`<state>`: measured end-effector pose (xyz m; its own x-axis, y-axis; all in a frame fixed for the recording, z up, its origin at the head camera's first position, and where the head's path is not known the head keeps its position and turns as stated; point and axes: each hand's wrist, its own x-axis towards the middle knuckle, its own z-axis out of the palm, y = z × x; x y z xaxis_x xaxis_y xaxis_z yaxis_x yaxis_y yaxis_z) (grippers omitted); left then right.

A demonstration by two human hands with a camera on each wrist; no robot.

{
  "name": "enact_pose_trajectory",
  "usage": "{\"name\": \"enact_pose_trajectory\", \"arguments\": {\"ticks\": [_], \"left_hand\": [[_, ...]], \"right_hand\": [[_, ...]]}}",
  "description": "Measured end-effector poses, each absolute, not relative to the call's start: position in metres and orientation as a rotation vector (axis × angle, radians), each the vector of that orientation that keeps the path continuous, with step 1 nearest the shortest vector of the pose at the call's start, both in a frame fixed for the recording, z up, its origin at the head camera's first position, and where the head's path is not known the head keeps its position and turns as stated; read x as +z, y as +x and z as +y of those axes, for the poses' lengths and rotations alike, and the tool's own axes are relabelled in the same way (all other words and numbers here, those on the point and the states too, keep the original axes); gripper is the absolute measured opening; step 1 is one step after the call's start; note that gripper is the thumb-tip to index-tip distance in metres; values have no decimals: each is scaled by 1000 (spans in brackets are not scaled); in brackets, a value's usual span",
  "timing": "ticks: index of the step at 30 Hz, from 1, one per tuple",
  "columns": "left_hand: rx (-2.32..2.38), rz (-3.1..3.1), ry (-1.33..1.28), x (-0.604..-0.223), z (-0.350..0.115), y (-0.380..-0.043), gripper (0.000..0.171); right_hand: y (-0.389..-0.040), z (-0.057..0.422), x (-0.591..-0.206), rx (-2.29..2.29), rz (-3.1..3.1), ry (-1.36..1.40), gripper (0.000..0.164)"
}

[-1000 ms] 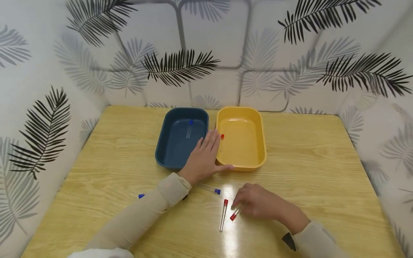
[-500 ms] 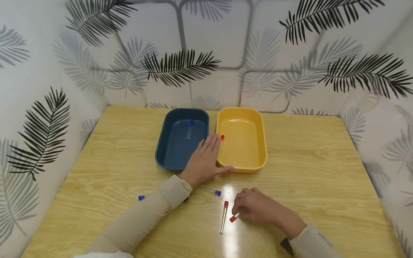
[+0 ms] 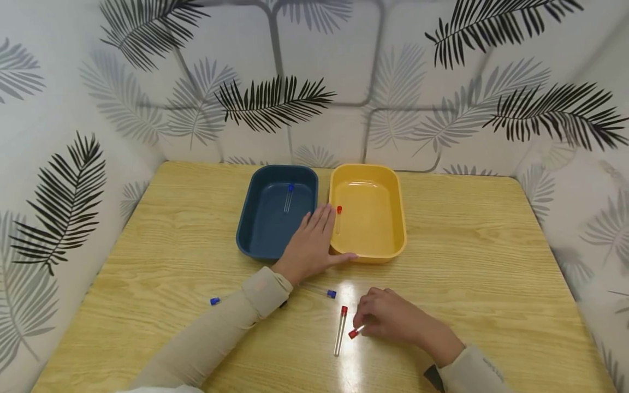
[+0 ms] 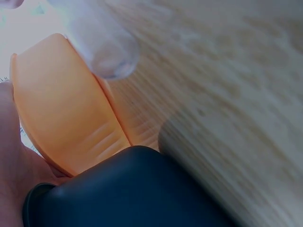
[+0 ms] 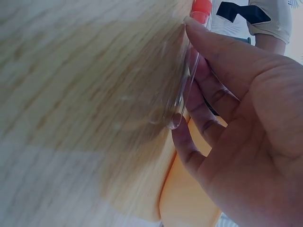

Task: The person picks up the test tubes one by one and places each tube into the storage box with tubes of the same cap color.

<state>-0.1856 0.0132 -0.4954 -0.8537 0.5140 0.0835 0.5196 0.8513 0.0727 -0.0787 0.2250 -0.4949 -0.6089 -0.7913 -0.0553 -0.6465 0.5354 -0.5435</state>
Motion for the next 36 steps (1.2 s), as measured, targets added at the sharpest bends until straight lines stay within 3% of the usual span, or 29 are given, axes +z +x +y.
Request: {"name": "enact_pose_trajectory", "arguments": {"ticks": [7, 16, 36], "left_hand": [[-135, -2964, -834, -496, 14, -186, 114], [-148, -2960, -832, -496, 13, -185, 114], [-122, -2929, -848, -495, 12, -185, 112]], "right_hand": [[-79, 229, -495, -738, 2485, -1242, 10], [-82, 243, -486, -846, 2463, -983, 8], [-120, 279, -432, -1067, 2820, -845, 16]]}}
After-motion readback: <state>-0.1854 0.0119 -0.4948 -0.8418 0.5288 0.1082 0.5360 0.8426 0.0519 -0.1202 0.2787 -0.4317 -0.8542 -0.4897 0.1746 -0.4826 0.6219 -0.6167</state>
